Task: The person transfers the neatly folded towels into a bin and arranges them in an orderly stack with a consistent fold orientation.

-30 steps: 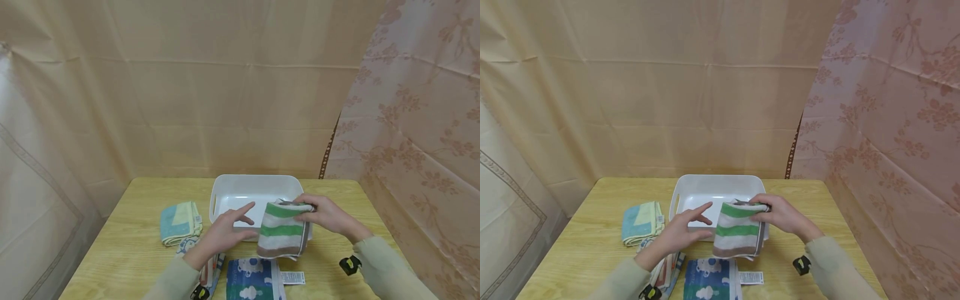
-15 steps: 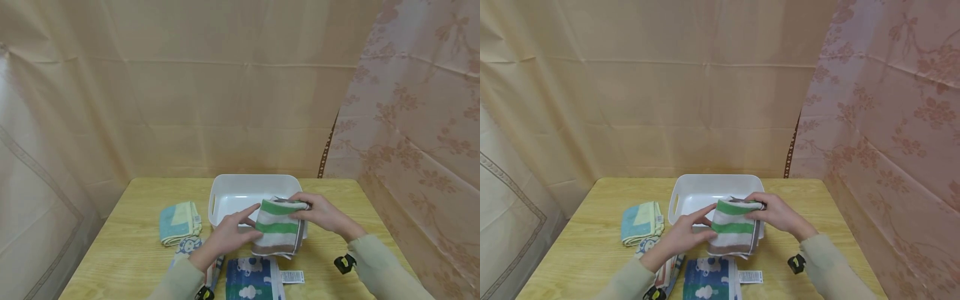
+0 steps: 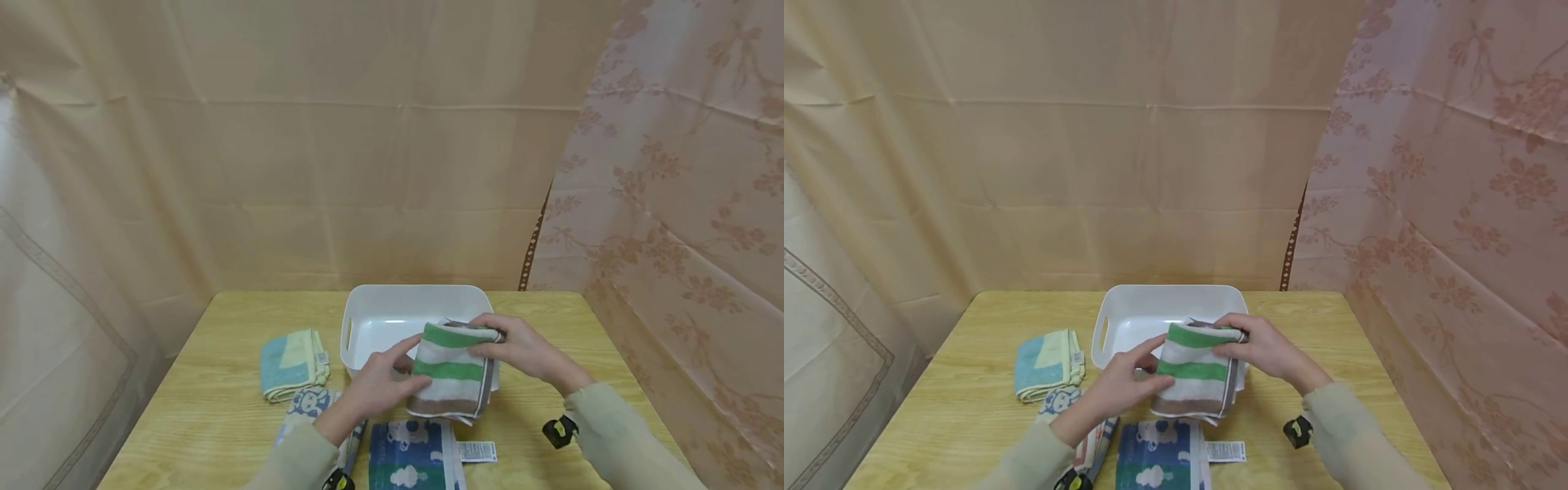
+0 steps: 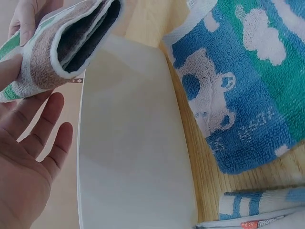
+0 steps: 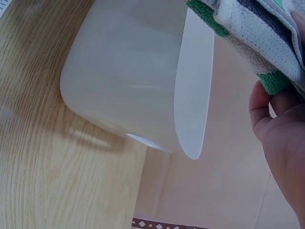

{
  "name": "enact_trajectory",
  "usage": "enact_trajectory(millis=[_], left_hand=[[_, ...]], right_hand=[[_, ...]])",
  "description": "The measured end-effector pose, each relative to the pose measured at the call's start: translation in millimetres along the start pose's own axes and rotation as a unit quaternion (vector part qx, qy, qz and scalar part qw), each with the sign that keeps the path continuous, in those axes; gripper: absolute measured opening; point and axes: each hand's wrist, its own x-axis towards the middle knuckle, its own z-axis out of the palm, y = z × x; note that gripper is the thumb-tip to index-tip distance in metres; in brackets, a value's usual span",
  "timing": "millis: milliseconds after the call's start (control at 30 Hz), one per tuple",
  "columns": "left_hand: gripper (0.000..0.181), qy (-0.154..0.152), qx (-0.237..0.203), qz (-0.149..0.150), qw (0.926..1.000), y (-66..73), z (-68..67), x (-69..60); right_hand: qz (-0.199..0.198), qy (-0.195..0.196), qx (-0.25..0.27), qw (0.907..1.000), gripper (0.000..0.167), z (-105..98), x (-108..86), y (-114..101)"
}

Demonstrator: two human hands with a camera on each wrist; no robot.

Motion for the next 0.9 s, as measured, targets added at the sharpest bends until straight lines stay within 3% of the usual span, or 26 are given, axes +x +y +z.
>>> enact_trajectory(millis=[167,367,667,900], left_hand=[[0.067,0.001,-0.025,-0.004,0.9997,-0.6,-0.6,-0.5],[0.061,0.007,-0.065,-0.029,0.9974,0.1,-1.5,-0.9],[0.049,0.025,-0.16,-0.036,0.9862,0.8,-4.6,-2.4],[0.048,0.044,-0.188,-0.03,0.9808,1.0,-6.5,-2.2]], right_hand=[[0.01,0.001,0.007,0.9999,0.031,2.0,1.7,-0.1],[0.034,0.005,0.014,0.9993,0.037,4.1,2.4,-0.9],[0.058,0.011,0.013,0.9982,0.053,6.0,2.2,2.1],[0.067,-0.002,0.026,0.9974,0.06,7.2,0.5,5.7]])
